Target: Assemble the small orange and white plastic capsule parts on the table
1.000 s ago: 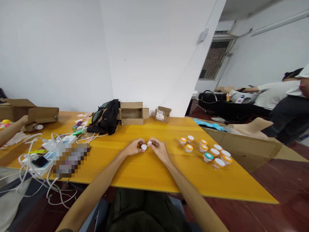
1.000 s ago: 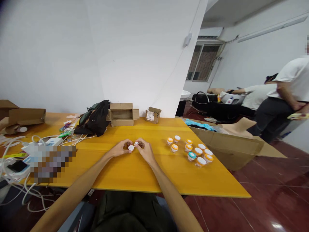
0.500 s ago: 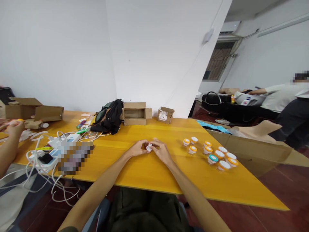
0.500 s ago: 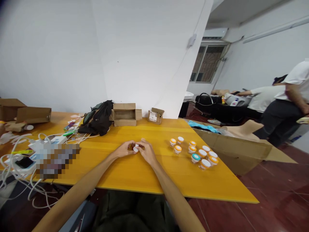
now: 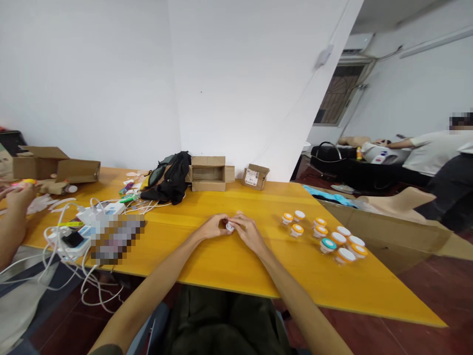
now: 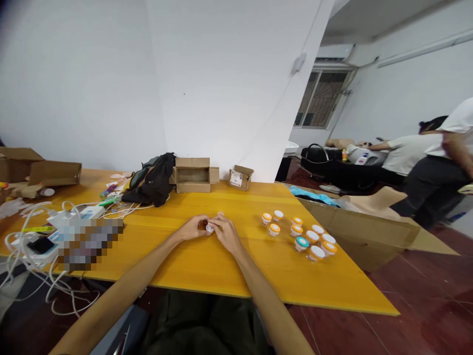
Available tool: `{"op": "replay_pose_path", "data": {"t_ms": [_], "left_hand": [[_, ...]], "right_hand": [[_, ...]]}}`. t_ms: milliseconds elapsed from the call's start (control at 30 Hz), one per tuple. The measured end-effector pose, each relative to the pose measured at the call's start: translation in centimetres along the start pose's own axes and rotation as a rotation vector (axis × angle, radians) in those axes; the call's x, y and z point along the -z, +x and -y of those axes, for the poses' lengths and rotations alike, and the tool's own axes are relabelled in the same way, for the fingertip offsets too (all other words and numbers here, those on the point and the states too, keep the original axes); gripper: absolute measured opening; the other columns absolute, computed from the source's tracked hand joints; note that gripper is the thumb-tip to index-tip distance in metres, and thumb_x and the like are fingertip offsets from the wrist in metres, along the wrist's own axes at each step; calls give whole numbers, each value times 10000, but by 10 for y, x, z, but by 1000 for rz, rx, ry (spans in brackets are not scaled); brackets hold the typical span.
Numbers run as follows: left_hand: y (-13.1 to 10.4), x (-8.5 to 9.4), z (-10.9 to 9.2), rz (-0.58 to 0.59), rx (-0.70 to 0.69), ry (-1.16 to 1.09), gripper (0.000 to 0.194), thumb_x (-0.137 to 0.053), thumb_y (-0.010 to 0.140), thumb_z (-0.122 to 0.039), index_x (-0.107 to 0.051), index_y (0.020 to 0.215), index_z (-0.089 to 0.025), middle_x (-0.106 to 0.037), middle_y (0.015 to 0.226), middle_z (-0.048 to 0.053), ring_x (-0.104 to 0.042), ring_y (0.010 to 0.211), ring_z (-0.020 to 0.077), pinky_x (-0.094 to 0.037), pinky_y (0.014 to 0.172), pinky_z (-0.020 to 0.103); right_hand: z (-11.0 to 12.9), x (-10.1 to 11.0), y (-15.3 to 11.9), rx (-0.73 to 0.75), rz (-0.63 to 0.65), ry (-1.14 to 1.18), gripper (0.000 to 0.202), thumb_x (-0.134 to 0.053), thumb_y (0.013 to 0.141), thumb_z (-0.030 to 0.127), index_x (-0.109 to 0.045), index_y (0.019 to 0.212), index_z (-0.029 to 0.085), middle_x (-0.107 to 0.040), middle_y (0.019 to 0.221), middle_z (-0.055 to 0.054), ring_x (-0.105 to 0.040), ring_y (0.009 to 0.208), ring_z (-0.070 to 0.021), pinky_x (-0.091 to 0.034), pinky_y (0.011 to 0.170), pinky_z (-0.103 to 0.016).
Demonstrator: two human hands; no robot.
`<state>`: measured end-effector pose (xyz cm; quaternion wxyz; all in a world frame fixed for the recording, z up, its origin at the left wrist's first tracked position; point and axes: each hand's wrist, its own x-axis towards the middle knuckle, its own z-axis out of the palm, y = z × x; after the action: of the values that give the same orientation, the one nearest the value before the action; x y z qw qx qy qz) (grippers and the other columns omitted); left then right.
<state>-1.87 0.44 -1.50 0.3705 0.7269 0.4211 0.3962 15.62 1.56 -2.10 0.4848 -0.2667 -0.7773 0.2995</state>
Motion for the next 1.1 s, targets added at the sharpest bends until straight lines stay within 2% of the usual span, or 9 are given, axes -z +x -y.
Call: {"op": "replay_pose_path", "data": {"t_ms": [400, 567, 767, 1100], "left_hand": [[1, 0, -1, -9, -26, 31, 170, -762, 639, -261, -670, 750, -171, -629, 750, -1, -562, 748, 169, -456, 725, 273], [-1, 0, -5, -5, -17, 28, 188, -748, 651, -297, -659, 755, -168, -613, 742, 1, -551, 725, 164, -448, 692, 267], [-1, 0, -7, 16, -33, 32, 148, -723, 670, -268, -639, 722, -159, -577, 718, -6, -529, 697, 147, -439, 687, 266], [0, 0, -6, 25, -11, 61, 214, -730, 676, -323, -627, 744, -148, -570, 741, -5, -525, 715, 146, -439, 700, 268]], "right_hand": [[0, 0, 1, -9, -1, 29, 196, -597, 855, 375, -775, 855, 294, -686, 811, -51, -615, 793, -227, -505, 772, -373], [1, 0, 1, 12, -12, 2, 204, -583, 862, 358, -773, 855, 283, -689, 807, -56, -617, 783, -228, -501, 754, -372], [1, 0, 1, 34, -23, -25, 196, -586, 867, 342, -772, 847, 281, -691, 799, -55, -618, 769, -224, -498, 741, -363], [0, 0, 0, 78, -7, -99, 201, -563, 890, 293, -757, 865, 250, -686, 801, -60, -618, 769, -217, -511, 736, -348]]}}
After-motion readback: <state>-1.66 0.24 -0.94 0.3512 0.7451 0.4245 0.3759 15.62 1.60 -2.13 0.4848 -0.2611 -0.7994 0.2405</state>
